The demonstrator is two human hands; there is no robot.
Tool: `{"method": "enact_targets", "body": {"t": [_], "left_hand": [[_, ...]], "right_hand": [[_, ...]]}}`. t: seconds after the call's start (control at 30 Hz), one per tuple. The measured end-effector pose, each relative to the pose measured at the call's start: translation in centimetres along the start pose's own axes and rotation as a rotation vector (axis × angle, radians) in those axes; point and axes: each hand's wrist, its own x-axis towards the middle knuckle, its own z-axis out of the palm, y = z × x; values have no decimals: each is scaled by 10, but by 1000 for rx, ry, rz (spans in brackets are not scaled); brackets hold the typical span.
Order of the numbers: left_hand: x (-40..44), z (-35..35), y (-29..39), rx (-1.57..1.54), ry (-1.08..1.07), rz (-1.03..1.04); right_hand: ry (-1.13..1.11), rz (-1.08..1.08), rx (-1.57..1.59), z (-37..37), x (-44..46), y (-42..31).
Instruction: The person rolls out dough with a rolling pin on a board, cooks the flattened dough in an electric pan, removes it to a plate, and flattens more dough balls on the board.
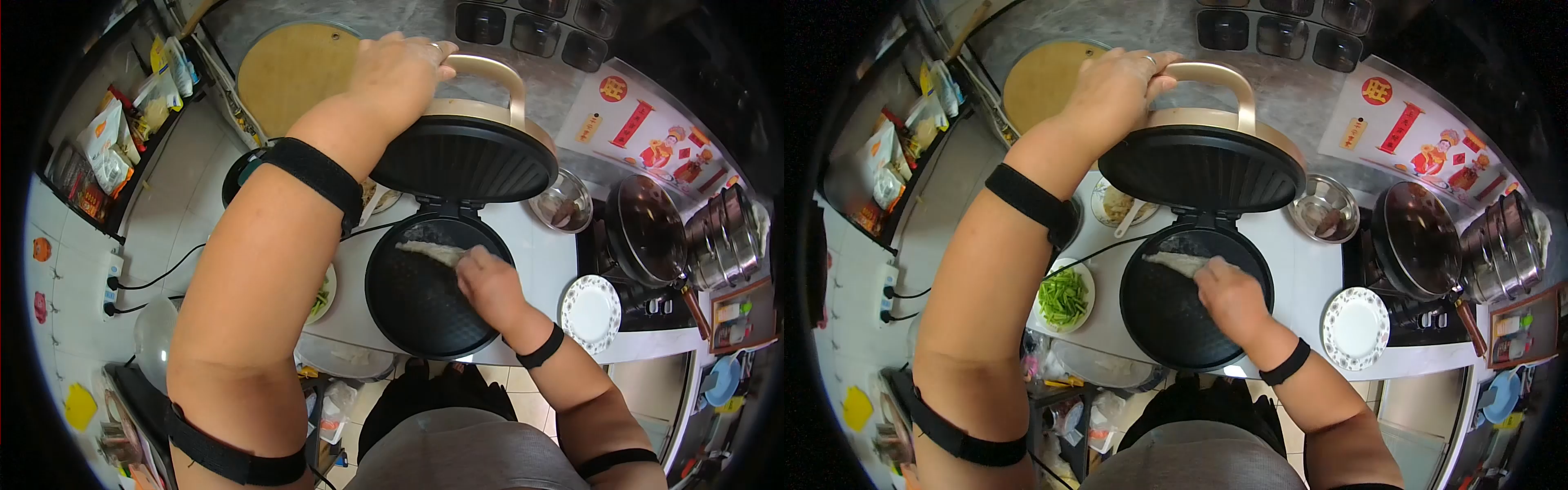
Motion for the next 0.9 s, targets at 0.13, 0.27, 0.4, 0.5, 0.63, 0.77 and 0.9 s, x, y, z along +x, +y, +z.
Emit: {"method": "enact_targets", "body": {"t": [0.13,0.27,0.4,0.5,0.63,0.77,0.9], "left_hand": [[2,4,-2,2,10,-4],[6,6,-6,3,-1,13],[8,11,-7,24,11,5],[11,12,-9,21,16,9],[15,13,-11,12,-11,2],[19,18,-13,13,-30,-11],[27,24,-16,7,-25,-38]], "right_hand": [[-314,-78,-72,37,-51,1],[-678,107,-17,40,-89,-6],[-379,202,-108,45,-90,13],[-216,45,-143,53,-86,22],[-357,171,-230,62,-79,30],[-266,664,-265,56,-65,45],[-136,378,-239,62,-70,45]]}}
